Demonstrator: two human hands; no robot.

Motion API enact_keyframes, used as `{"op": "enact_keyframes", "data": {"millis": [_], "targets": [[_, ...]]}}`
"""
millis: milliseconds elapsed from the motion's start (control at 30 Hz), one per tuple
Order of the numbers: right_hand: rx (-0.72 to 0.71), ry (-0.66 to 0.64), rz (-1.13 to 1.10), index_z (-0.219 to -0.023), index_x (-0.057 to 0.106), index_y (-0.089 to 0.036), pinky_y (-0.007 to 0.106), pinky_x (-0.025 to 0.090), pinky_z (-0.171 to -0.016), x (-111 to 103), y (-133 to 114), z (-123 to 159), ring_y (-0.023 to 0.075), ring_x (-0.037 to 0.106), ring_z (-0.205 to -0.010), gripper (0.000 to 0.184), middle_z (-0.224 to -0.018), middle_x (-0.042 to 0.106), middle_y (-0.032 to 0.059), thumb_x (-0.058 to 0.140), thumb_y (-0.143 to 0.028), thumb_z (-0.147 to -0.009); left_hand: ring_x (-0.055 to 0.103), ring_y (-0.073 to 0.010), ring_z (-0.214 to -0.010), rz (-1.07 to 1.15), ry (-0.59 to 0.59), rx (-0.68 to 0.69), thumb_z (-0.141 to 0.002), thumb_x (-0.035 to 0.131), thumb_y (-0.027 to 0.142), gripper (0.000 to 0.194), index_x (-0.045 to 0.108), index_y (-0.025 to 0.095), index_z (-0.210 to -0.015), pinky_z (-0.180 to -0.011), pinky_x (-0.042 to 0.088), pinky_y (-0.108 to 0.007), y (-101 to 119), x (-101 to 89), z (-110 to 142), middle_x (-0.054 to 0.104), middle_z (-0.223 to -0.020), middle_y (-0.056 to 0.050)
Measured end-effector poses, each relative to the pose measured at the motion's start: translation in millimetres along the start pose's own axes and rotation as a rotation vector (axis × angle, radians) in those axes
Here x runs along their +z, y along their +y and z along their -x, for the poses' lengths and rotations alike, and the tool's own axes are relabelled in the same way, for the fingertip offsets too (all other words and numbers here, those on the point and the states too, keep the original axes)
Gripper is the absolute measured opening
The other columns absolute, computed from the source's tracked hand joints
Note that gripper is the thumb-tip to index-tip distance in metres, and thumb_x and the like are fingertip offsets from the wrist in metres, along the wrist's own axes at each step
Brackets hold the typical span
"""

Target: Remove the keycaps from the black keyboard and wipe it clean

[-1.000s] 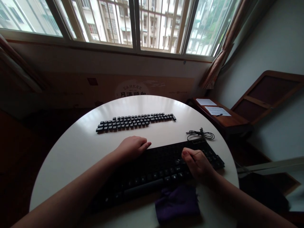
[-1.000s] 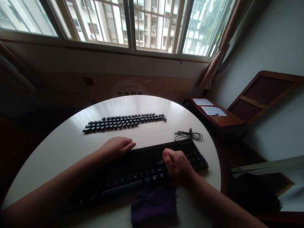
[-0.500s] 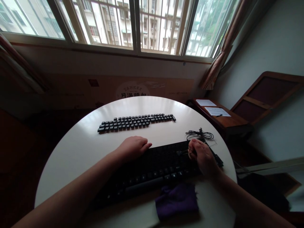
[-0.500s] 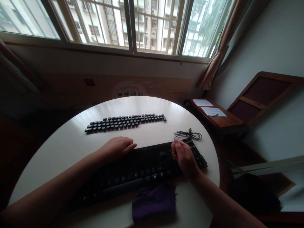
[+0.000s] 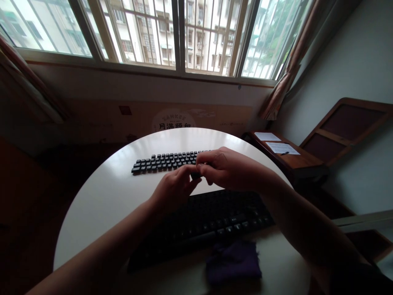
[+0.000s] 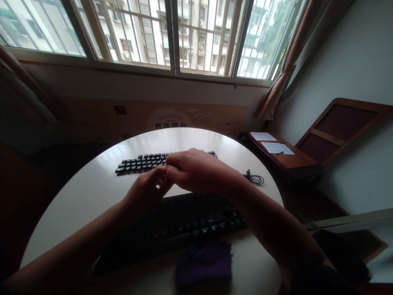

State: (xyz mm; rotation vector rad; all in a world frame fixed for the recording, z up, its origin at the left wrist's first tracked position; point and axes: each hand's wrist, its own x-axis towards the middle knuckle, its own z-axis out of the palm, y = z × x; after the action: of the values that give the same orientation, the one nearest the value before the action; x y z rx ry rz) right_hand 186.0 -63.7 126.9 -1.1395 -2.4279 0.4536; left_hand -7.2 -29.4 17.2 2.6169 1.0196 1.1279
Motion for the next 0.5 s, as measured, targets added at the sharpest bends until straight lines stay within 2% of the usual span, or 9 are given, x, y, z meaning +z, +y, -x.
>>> {"op": "enact_keyframes", "data": {"millis": [100,200,300,400,433,500], "targets": [[-0.003,0.044,0.155,-0.072,0.062,-0.019,0.026,0.023,-0.054,3.4,-8.0,-10.2,0.0104,0.039,-0.052,0.023,-0.06,0.056,-0.003,0.052,-0.026,-0.091,0.057,-0.0106,-0.055,0.031,0.078,-0.107,-0.094,0.051,0.04,0.019,0.053,0.022,-0.101,-0.055,0.045,-0.021,-4.0,0.1,0.3,0.06,-0.068,0.004],[0.013,0.095,0.235,-0.071,0.061,-0.019,0.028,0.02,-0.054,9.0,-4.0,-15.3,0.0111,0.037,-0.052,0.027,-0.059,0.055,-0.0026,0.051,-0.029,-0.094,0.057,-0.0105,-0.053,0.086,0.091,-0.209,-0.092,0.054,0.04,0.018,0.052,0.022,-0.097,-0.054,0.047,-0.021,-5.3,0.1,-1.3,0.061,-0.068,0.005],[0.059,0.157,0.248,-0.068,0.06,-0.019,0.028,0.021,-0.056,7.2,12.0,-21.1,0.0127,0.042,-0.054,0.046,-0.058,0.055,-0.0008,0.04,-0.043,-0.101,0.057,-0.0104,-0.052,0.128,0.098,-0.271,-0.089,0.057,0.039,0.018,0.053,0.022,-0.094,-0.052,0.047,-0.021,-7.0,-0.2,-3.9,0.061,-0.066,0.005],[0.123,0.227,0.261,-0.068,0.062,-0.018,0.028,0.028,-0.061,-1.4,34.3,-26.0,0.0154,0.051,-0.063,0.062,-0.064,0.059,0.0022,0.024,-0.05,-0.105,0.056,-0.0102,-0.051,0.136,0.123,-0.298,-0.088,0.059,0.037,0.018,0.053,0.021,-0.094,-0.051,0.047,-0.021,-9.8,-0.2,-5.6,0.06,-0.065,0.005],[0.114,0.241,0.269,-0.072,0.064,-0.017,0.028,0.032,-0.065,-4.1,41.6,-27.1,0.0168,0.054,-0.07,0.06,-0.071,0.062,0.0038,0.025,-0.048,-0.105,0.056,-0.0101,-0.05,0.134,0.122,-0.306,-0.088,0.059,0.037,0.018,0.053,0.021,-0.094,-0.051,0.047,-0.021,-10.9,0.3,-5.9,0.059,-0.064,0.005],[0.051,0.228,0.262,-0.086,0.067,-0.017,0.029,0.037,-0.075,-6.5,54.3,-29.3,0.0193,0.057,-0.085,0.045,-0.088,0.067,0.0069,0.033,-0.039,-0.105,0.055,-0.0099,-0.049,0.138,0.101,-0.321,-0.088,0.06,0.036,0.018,0.054,0.021,-0.095,-0.051,0.046,-0.022,-12.8,1.9,-5.9,0.058,-0.064,0.006]]}}
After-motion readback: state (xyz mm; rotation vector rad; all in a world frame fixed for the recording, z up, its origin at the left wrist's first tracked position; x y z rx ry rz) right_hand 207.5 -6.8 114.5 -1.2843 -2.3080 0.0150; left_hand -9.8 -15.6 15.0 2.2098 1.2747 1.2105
